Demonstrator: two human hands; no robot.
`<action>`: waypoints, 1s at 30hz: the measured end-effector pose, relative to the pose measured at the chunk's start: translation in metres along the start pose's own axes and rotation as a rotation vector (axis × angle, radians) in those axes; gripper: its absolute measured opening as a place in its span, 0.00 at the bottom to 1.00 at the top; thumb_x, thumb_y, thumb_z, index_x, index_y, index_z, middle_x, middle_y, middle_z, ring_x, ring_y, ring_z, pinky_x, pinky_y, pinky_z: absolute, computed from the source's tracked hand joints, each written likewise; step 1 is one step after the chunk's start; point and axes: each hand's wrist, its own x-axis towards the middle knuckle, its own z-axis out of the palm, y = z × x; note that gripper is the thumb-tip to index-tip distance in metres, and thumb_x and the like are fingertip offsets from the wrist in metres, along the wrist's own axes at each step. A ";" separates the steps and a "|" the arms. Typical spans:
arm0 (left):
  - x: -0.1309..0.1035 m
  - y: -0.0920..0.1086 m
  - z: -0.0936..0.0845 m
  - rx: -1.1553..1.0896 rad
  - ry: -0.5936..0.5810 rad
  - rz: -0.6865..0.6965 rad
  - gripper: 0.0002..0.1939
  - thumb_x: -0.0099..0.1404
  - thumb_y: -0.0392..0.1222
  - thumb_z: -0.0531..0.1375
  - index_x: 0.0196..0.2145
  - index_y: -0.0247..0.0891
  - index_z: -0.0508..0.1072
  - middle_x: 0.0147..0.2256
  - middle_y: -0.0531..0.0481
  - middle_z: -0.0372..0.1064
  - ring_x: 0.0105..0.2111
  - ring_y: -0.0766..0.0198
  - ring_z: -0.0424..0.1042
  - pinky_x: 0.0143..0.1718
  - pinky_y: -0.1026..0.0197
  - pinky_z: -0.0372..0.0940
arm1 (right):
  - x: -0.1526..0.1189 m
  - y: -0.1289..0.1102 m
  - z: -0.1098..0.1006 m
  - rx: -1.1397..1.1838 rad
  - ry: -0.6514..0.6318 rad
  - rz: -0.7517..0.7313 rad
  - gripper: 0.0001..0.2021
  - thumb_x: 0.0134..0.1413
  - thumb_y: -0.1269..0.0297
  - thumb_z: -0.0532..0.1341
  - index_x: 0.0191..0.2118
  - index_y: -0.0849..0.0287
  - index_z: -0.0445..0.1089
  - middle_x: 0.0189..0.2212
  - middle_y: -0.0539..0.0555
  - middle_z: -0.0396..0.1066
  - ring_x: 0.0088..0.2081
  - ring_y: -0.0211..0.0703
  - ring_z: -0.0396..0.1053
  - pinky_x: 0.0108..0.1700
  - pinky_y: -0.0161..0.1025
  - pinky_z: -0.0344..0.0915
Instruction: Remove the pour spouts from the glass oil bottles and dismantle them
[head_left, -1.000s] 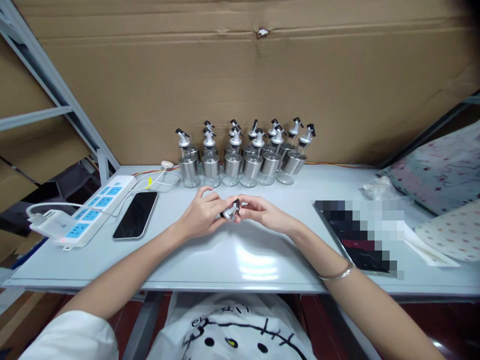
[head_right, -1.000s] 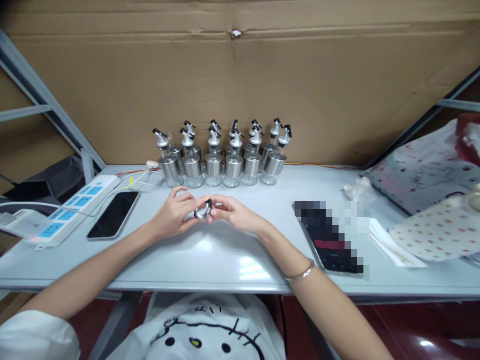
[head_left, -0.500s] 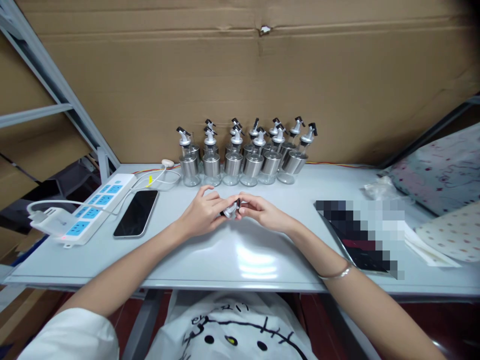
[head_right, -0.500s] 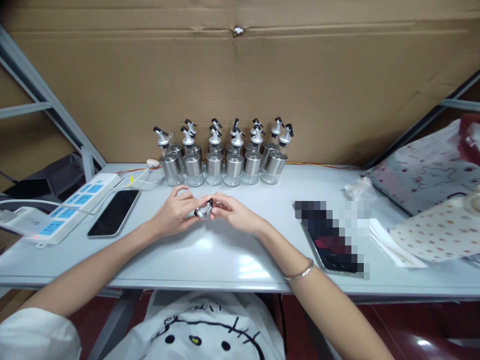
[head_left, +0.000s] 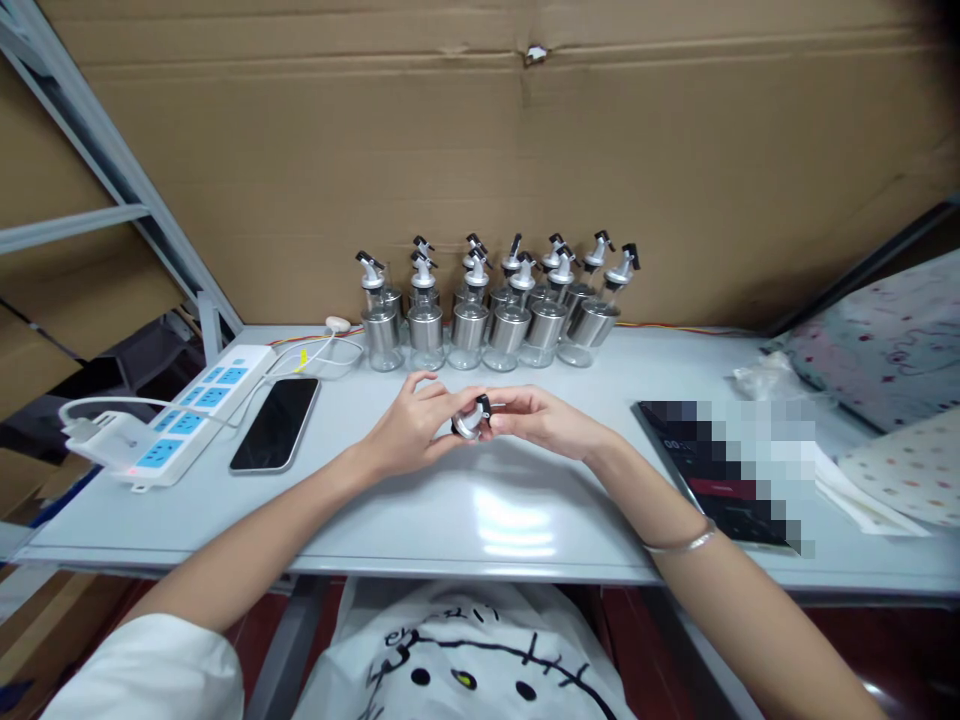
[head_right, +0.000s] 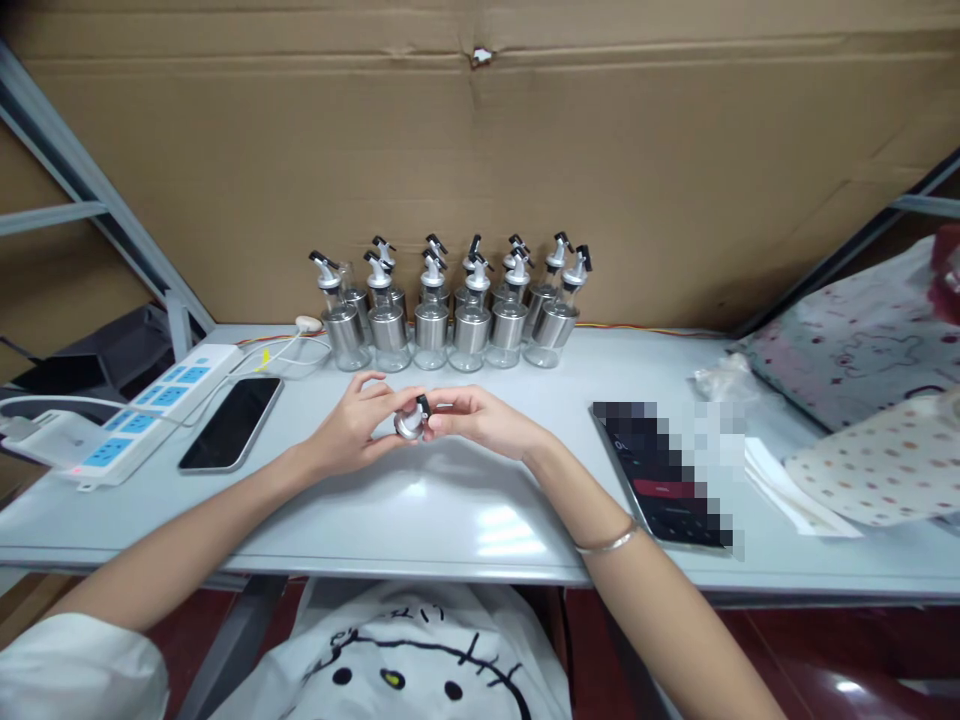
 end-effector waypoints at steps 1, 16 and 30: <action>0.000 0.000 0.000 -0.005 -0.001 0.002 0.22 0.66 0.44 0.57 0.55 0.36 0.59 0.38 0.49 0.73 0.37 0.62 0.70 0.53 0.53 0.52 | 0.000 0.000 0.000 0.004 -0.007 0.003 0.13 0.50 0.61 0.66 0.40 0.62 0.72 0.32 0.51 0.71 0.35 0.35 0.67 0.43 0.36 0.62; -0.002 0.005 0.014 0.034 0.238 -0.051 0.26 0.63 0.50 0.59 0.54 0.39 0.55 0.41 0.45 0.73 0.37 0.60 0.73 0.51 0.50 0.56 | 0.006 0.001 0.009 -0.238 0.158 -0.199 0.15 0.45 0.59 0.68 0.40 0.58 0.72 0.45 0.54 0.65 0.46 0.42 0.65 0.50 0.42 0.62; 0.002 0.007 0.015 -0.118 -0.085 -0.307 0.12 0.70 0.43 0.49 0.33 0.36 0.67 0.32 0.51 0.72 0.33 0.65 0.69 0.45 0.57 0.56 | 0.009 0.017 0.007 -0.454 0.188 -0.015 0.16 0.54 0.50 0.60 0.31 0.60 0.62 0.26 0.48 0.64 0.28 0.35 0.60 0.31 0.34 0.56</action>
